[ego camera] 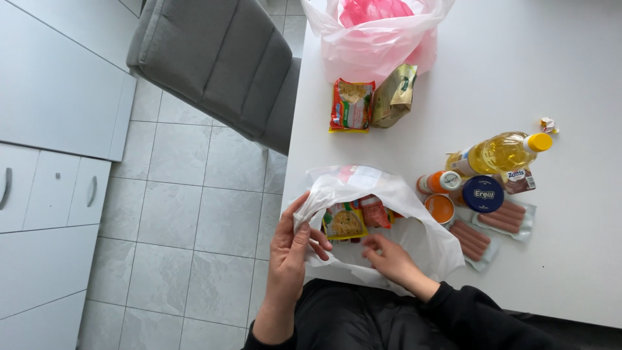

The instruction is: Unpacking various grocery items from a shopping bag and arranging them on a dining table.

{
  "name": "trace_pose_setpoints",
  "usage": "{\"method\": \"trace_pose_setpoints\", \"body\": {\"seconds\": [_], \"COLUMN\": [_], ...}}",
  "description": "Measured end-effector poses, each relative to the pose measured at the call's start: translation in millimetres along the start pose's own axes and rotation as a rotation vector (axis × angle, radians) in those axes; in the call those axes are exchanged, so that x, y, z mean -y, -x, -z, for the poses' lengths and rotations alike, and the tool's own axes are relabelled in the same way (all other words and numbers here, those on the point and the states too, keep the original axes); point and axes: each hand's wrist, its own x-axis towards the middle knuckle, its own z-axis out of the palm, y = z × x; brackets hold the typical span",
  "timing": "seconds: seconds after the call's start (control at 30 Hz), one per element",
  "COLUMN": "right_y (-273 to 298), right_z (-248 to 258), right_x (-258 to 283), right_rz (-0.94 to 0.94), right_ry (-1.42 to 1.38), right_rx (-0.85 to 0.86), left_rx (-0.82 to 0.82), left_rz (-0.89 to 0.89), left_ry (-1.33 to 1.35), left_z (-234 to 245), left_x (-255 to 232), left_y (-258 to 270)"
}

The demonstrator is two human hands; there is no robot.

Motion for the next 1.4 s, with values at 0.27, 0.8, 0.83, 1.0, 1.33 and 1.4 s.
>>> {"method": "trace_pose_setpoints", "body": {"seconds": [0.27, 0.8, 0.83, 1.0, 1.33, 1.4], "right_y": [-38.5, -51.0, -45.7, -14.6, -17.1, -26.1], "right_z": [-31.7, -58.9, -54.7, -19.5, 16.5, 16.2], "right_x": [-23.5, 11.3, 8.7, 5.4, 29.5, 32.2], "right_rz": [-0.009, 0.016, 0.015, 0.434, 0.644, 0.566], "right_ry": [-0.198, -0.390, -0.390, 0.148, 0.402, 0.313], "right_rx": [-0.132, -0.324, -0.324, -0.328, -0.587, -0.498], "left_rx": [0.024, 0.065, 0.065, 0.079, 0.082, 0.089], "left_rz": [-0.002, 0.002, 0.003, 0.015, 0.002, 0.008], "left_ry": [-0.047, -0.036, -0.036, -0.025, -0.019, -0.022], "left_z": [2.3, 5.9, 6.0, 10.3, 10.7, 10.4], "left_x": [-1.9, -1.4, -3.5, -10.6, -9.4, -8.7], "left_y": [10.8, 14.6, 14.4, 12.7, 9.0, 8.8]}}
